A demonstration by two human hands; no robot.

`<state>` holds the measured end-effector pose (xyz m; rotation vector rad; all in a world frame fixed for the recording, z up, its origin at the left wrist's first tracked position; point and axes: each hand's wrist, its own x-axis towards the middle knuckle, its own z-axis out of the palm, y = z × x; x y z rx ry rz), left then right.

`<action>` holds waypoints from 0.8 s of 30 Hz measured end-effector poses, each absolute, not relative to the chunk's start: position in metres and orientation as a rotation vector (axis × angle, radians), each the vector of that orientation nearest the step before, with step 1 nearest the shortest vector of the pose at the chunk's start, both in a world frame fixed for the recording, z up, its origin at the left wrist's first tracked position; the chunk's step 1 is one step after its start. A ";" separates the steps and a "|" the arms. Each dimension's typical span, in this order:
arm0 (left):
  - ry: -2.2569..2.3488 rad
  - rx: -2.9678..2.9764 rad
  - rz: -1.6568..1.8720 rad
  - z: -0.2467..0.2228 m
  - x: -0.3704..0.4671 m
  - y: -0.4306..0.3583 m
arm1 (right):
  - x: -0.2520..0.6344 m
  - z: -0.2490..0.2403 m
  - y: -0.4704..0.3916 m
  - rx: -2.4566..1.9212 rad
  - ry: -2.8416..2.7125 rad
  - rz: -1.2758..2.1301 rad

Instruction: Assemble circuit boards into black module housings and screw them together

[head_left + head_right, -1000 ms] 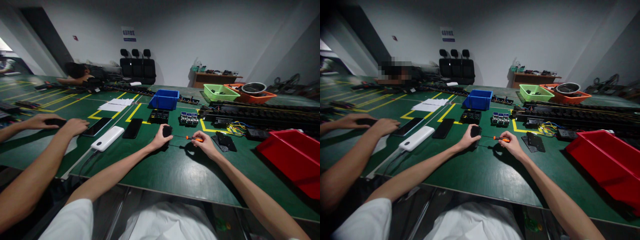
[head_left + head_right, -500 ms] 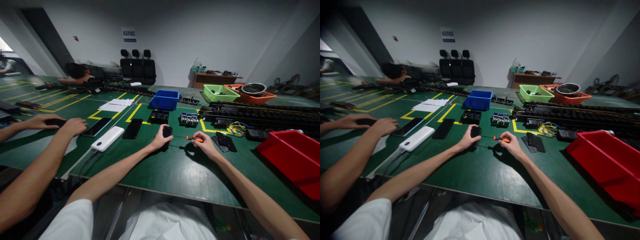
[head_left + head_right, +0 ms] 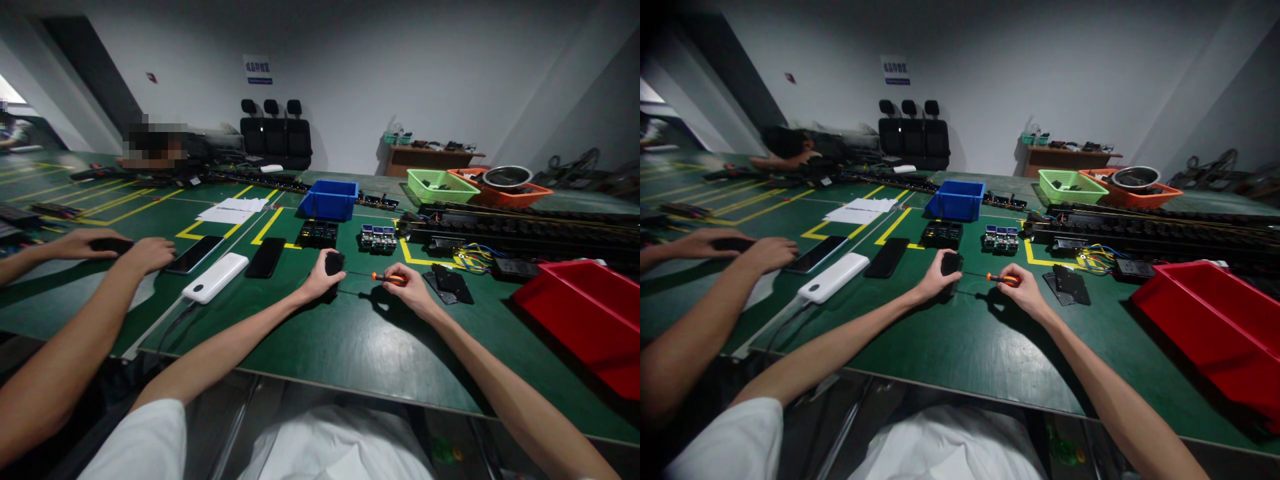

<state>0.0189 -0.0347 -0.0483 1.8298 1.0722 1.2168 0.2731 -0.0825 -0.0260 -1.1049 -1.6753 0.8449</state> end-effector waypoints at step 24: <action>1.016 1.833 1.240 -0.048 0.019 -0.035 | 0.270 -0.024 -0.085 -1.106 -1.587 0.993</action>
